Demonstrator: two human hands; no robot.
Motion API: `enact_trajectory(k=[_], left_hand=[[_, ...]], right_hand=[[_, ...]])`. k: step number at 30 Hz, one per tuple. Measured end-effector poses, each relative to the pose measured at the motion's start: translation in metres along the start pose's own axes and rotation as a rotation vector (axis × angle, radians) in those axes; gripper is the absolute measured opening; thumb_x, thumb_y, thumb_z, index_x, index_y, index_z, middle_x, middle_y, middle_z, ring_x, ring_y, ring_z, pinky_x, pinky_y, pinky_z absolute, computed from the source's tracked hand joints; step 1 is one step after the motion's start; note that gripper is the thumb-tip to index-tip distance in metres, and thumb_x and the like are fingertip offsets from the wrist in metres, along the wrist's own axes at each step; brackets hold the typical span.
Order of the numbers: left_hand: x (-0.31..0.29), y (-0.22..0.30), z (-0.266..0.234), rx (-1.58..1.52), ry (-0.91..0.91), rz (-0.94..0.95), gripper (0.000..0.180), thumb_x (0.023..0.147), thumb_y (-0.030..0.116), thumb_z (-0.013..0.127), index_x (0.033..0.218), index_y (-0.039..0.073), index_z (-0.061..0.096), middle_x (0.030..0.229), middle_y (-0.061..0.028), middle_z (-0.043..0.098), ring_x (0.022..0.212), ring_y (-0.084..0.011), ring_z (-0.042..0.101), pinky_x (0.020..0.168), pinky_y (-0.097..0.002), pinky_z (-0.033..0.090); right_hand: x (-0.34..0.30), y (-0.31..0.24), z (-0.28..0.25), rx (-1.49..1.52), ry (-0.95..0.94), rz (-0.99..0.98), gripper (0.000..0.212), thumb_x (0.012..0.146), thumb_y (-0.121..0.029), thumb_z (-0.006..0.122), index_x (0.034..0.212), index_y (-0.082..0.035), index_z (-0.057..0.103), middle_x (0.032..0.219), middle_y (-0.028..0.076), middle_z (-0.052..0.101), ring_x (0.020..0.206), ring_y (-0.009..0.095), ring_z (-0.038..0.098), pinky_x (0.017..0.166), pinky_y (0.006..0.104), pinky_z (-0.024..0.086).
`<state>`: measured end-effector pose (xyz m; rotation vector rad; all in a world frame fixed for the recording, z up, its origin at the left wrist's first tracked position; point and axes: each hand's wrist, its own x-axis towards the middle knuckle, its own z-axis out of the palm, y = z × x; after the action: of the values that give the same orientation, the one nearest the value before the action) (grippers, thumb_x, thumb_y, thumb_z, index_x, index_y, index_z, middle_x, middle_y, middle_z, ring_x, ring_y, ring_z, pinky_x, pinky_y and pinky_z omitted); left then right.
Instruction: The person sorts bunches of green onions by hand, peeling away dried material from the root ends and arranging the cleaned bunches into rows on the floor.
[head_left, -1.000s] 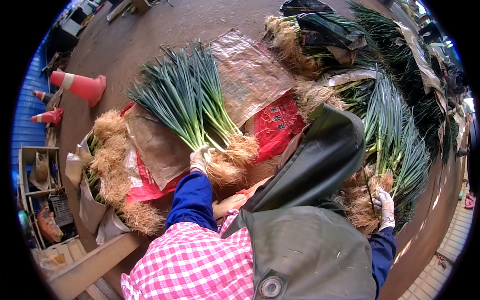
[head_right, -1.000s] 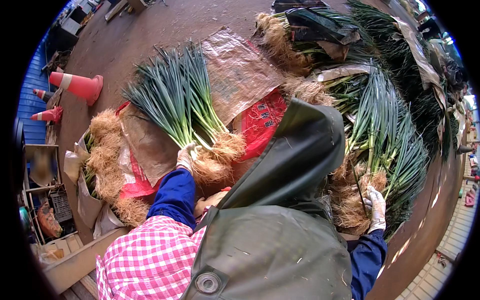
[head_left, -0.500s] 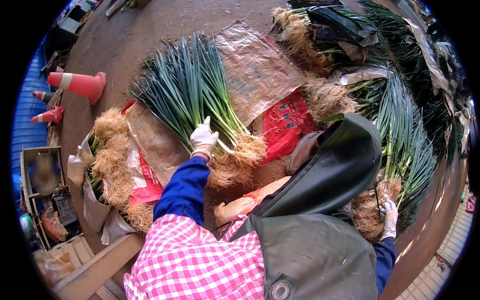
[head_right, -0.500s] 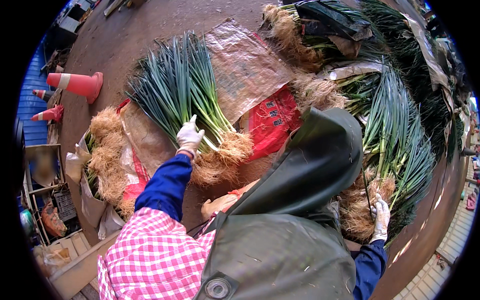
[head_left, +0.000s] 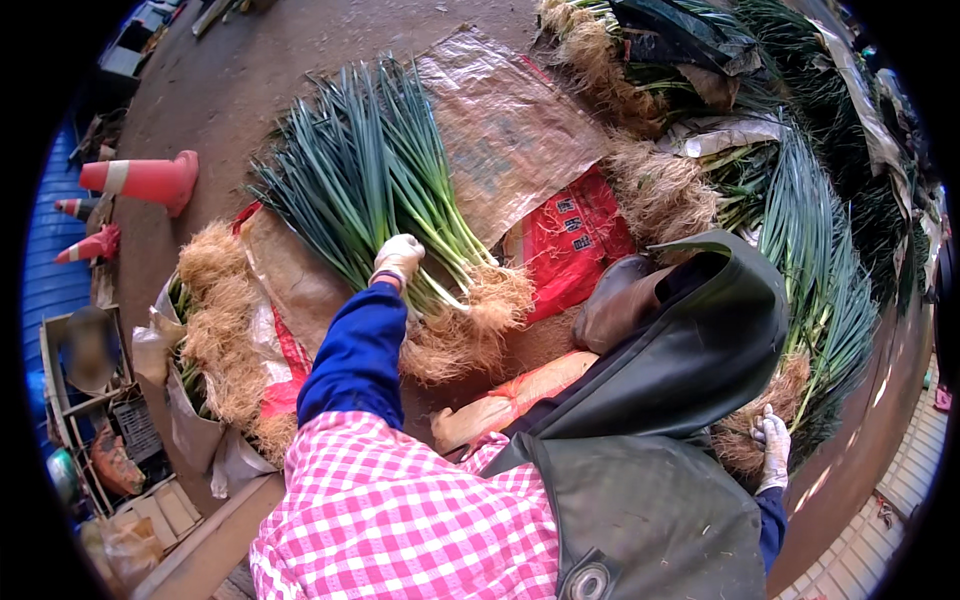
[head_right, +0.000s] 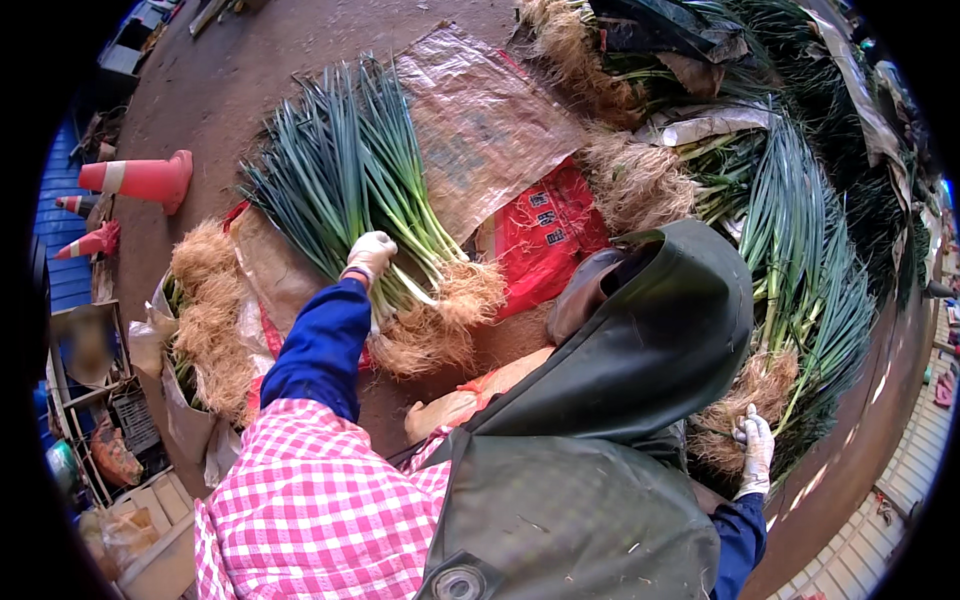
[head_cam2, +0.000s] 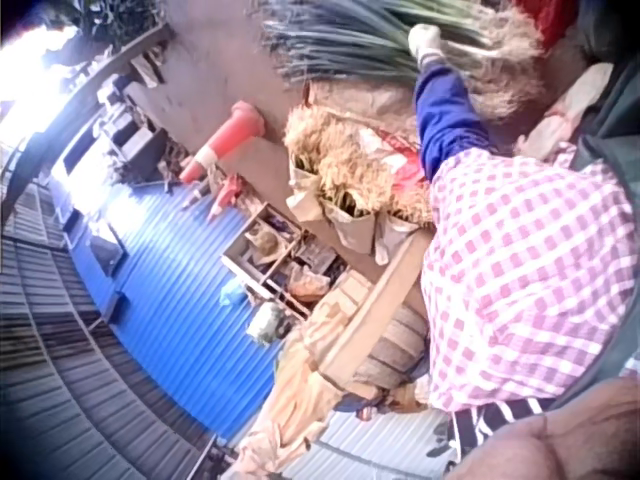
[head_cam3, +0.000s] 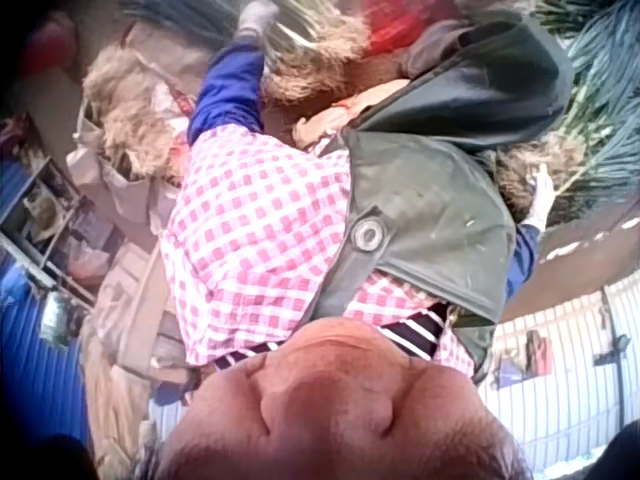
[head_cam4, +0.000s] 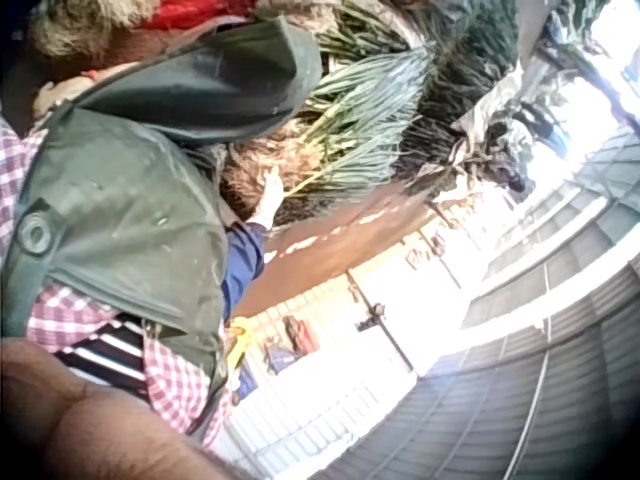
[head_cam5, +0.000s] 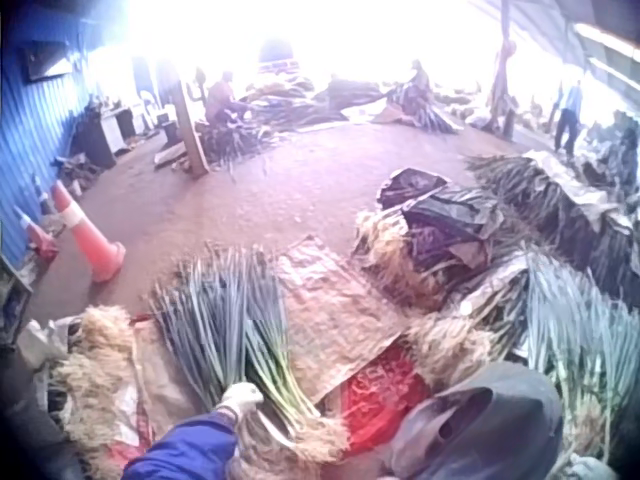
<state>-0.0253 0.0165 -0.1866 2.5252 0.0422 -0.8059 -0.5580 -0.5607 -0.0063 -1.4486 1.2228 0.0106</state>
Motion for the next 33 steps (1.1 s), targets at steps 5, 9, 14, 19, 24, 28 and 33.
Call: enact_trajectory(k=[5,9,14,19,24,28,33], left_hand=[[-0.046,0.016,-0.057,-0.937,-0.002,0.122,0.015,0.088,0.02,0.062,0.084,0.005,0.065,0.055,0.0018,0.051,0.041,-0.0067,0.044,0.036,-0.0206,0.033],[-0.087,0.016,-0.107,-1.256,0.025,0.282,0.015,0.09,0.016,0.059,0.089,0.002,0.065,0.056,0.0015,0.054,0.042,-0.0074,0.047,0.038,-0.0206,0.037],[-0.12,0.073,-0.136,-1.314,-0.052,0.494,0.015,0.09,0.014,0.06,0.092,0.0,0.066,0.055,0.0011,0.051,0.041,-0.0088,0.044,0.038,-0.0221,0.032],[-0.184,0.207,-0.144,-1.274,-0.389,0.862,0.011,0.088,0.012,0.061,0.09,0.003,0.056,0.059,-0.0002,0.048,0.043,-0.0079,0.042,0.038,-0.0212,0.032],[-0.27,0.359,-0.106,-0.854,-0.611,1.222,0.014,0.082,-0.005,0.058,0.073,0.003,0.052,0.053,-0.0005,0.045,0.037,-0.0082,0.041,0.04,-0.0216,0.03],[-0.289,0.443,-0.044,0.067,-0.789,1.139,0.007,0.082,0.008,0.065,0.082,0.0,0.064,0.062,-0.0057,0.058,0.046,-0.0131,0.055,0.045,-0.0255,0.041],[-0.296,0.449,0.035,0.798,-0.137,1.75,0.058,0.071,0.024,0.066,0.126,0.012,0.054,0.119,-0.0184,0.057,0.091,-0.0328,0.06,0.085,-0.0417,0.045]], right_hand=[[0.014,0.02,-0.022,-0.122,0.04,0.029,0.032,0.092,-0.025,0.059,0.118,-0.006,0.059,0.086,0.001,0.062,0.063,0.006,0.055,0.053,0.0168,0.04],[0.014,0.011,-0.016,-0.096,-0.003,0.038,0.031,0.092,-0.025,0.059,0.118,-0.008,0.059,0.084,0.0,0.063,0.059,0.007,0.056,0.054,0.0185,0.043],[-0.007,-0.003,-0.001,-0.13,0.111,-0.02,0.033,0.091,-0.033,0.061,0.113,-0.009,0.062,0.08,-0.005,0.058,0.06,0.004,0.053,0.051,0.016,0.036],[-0.024,-0.06,0.025,0.038,0.195,-0.054,0.026,0.089,-0.027,0.063,0.102,-0.005,0.067,0.078,-0.004,0.059,0.064,0.005,0.05,0.063,0.0212,0.043],[0.003,-0.036,-0.004,0.148,0.3,-0.297,0.023,0.091,-0.025,0.059,0.101,-0.005,0.068,0.092,0.004,0.068,0.083,0.012,0.063,0.07,0.0263,0.051],[0.003,-0.028,-0.009,-0.304,0.666,-0.308,0.029,0.085,-0.03,0.064,0.1,-0.007,0.069,0.092,0.009,0.068,0.083,0.02,0.065,0.072,0.0329,0.05],[0.013,-0.023,-0.036,-0.444,0.755,0.079,0.048,0.08,-0.033,0.065,0.124,-0.017,0.058,0.117,0.012,0.062,0.103,0.029,0.061,0.086,0.039,0.047]])
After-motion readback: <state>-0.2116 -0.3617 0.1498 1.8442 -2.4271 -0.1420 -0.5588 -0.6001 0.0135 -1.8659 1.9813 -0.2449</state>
